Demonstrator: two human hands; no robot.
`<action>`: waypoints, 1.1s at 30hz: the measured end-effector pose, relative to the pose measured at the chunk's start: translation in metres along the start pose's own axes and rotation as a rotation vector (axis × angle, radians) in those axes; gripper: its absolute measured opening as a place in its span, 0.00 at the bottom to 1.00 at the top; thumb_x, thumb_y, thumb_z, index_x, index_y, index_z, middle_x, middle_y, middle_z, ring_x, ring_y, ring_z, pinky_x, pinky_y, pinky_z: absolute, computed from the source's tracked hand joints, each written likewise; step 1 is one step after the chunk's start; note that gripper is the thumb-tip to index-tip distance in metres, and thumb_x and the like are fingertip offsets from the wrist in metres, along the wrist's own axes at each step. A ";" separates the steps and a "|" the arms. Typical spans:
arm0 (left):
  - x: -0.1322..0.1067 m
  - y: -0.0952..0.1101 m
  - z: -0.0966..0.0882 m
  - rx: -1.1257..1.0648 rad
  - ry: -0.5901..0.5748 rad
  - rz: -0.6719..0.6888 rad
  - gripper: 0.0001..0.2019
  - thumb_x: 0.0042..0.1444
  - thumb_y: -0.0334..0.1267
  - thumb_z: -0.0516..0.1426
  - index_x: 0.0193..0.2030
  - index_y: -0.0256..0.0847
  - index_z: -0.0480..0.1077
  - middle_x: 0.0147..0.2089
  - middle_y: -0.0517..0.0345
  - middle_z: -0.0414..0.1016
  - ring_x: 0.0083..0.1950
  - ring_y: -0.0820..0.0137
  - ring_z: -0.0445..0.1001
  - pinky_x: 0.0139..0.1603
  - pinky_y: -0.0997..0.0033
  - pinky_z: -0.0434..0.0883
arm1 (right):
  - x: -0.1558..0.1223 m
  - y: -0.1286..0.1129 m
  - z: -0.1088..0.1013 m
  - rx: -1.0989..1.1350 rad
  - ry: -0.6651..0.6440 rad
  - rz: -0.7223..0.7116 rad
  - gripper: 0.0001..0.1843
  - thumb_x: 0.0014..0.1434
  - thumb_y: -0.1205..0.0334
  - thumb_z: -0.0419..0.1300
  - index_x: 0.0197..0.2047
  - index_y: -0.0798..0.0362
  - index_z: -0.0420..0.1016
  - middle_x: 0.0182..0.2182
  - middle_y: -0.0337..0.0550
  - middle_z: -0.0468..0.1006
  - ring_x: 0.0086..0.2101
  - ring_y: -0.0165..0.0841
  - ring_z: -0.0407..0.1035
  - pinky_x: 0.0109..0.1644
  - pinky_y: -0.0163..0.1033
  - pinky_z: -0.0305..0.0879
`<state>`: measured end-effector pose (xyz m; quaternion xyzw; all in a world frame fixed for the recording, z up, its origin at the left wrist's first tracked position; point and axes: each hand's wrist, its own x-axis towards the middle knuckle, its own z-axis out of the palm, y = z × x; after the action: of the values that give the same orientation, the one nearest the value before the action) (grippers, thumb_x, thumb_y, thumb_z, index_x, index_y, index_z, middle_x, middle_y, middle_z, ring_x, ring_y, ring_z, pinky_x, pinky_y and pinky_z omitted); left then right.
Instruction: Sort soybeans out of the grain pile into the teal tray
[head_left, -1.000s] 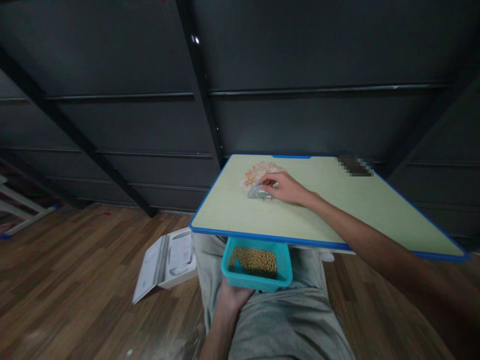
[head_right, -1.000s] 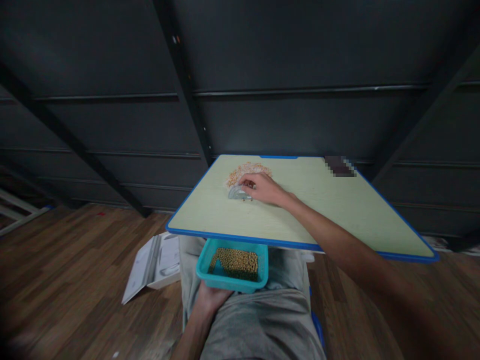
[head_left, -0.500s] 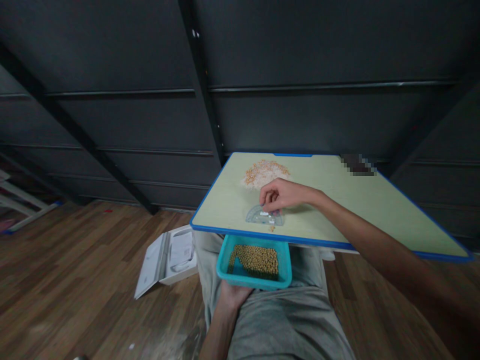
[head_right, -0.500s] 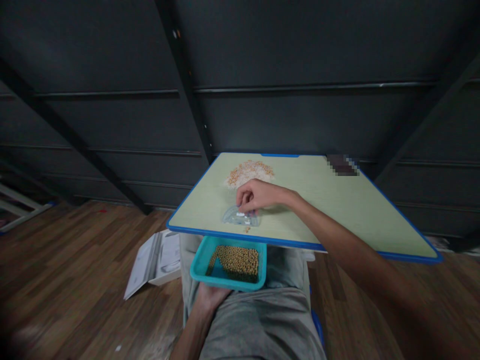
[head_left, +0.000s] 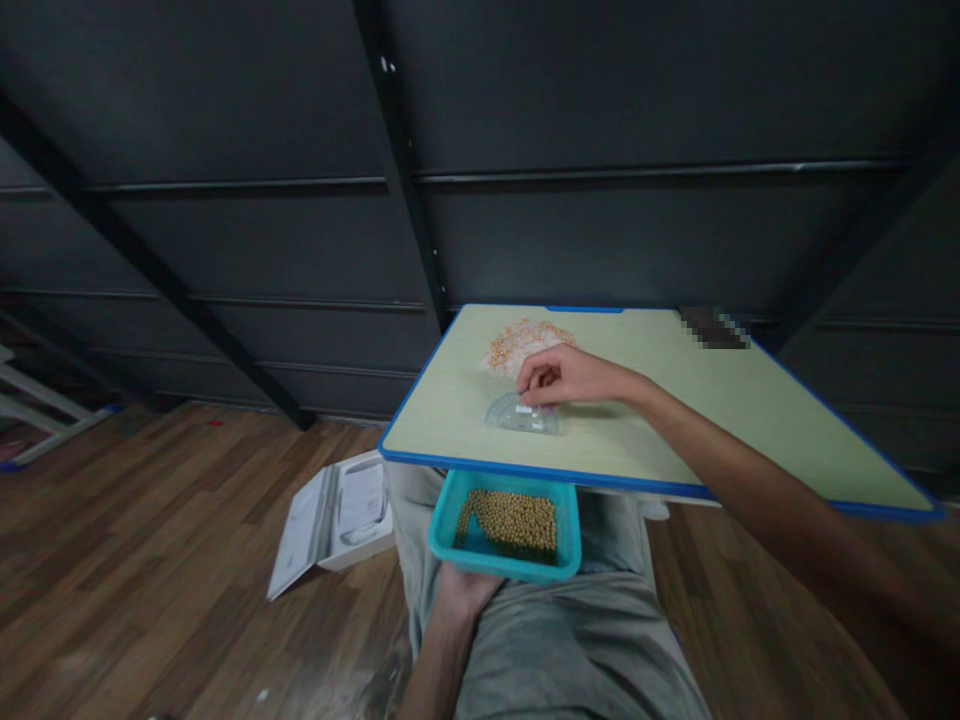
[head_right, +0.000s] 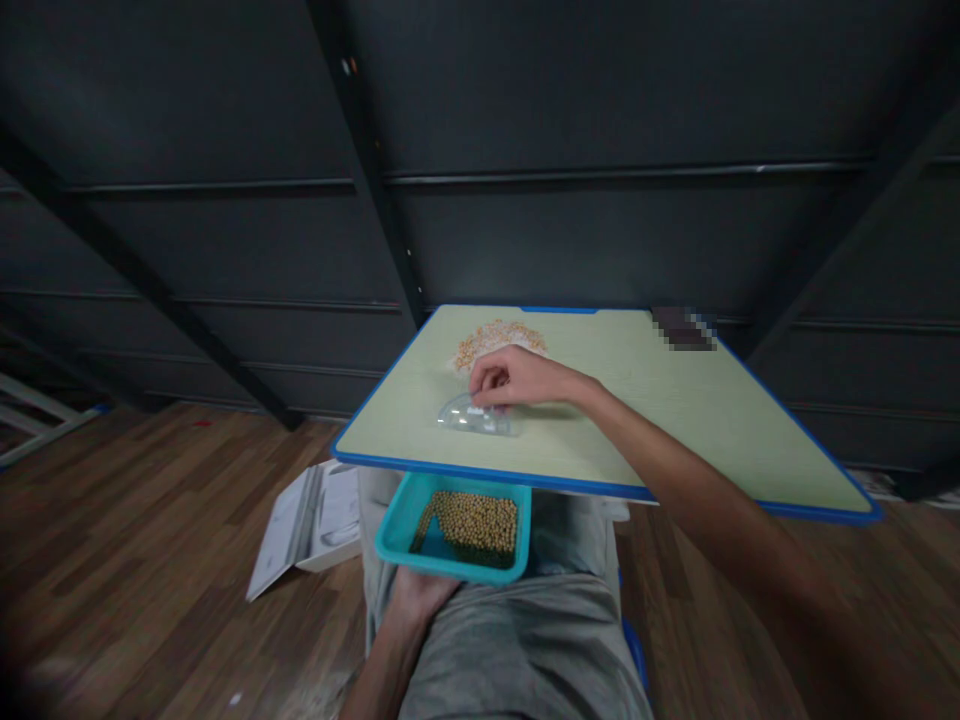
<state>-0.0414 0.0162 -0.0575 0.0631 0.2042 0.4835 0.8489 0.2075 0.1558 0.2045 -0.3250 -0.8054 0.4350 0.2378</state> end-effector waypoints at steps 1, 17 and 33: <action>-0.001 0.001 0.003 0.009 0.003 -0.006 0.21 0.66 0.50 0.56 0.58 0.44 0.80 0.61 0.47 0.83 0.72 0.48 0.71 0.76 0.38 0.62 | -0.001 0.000 -0.007 -0.054 0.089 -0.044 0.11 0.59 0.54 0.70 0.39 0.52 0.80 0.31 0.41 0.82 0.31 0.33 0.76 0.36 0.38 0.71; -0.003 0.004 0.008 0.024 0.179 0.007 0.19 0.60 0.43 0.62 0.58 0.44 0.79 0.55 0.45 0.86 0.65 0.48 0.78 0.69 0.36 0.70 | -0.055 0.075 -0.061 -0.454 0.716 -0.011 0.11 0.63 0.56 0.62 0.40 0.52 0.83 0.39 0.49 0.85 0.39 0.41 0.77 0.44 0.45 0.70; 0.000 0.004 0.015 0.058 0.217 -0.006 0.17 0.59 0.46 0.63 0.54 0.48 0.81 0.49 0.50 0.88 0.67 0.49 0.76 0.72 0.40 0.68 | -0.050 0.096 -0.061 -0.330 0.792 -0.007 0.12 0.61 0.54 0.64 0.41 0.53 0.83 0.38 0.49 0.85 0.39 0.42 0.77 0.45 0.45 0.72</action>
<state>-0.0386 0.0202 -0.0425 0.0344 0.3088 0.4788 0.8211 0.3122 0.1923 0.1488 -0.4980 -0.7118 0.1413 0.4748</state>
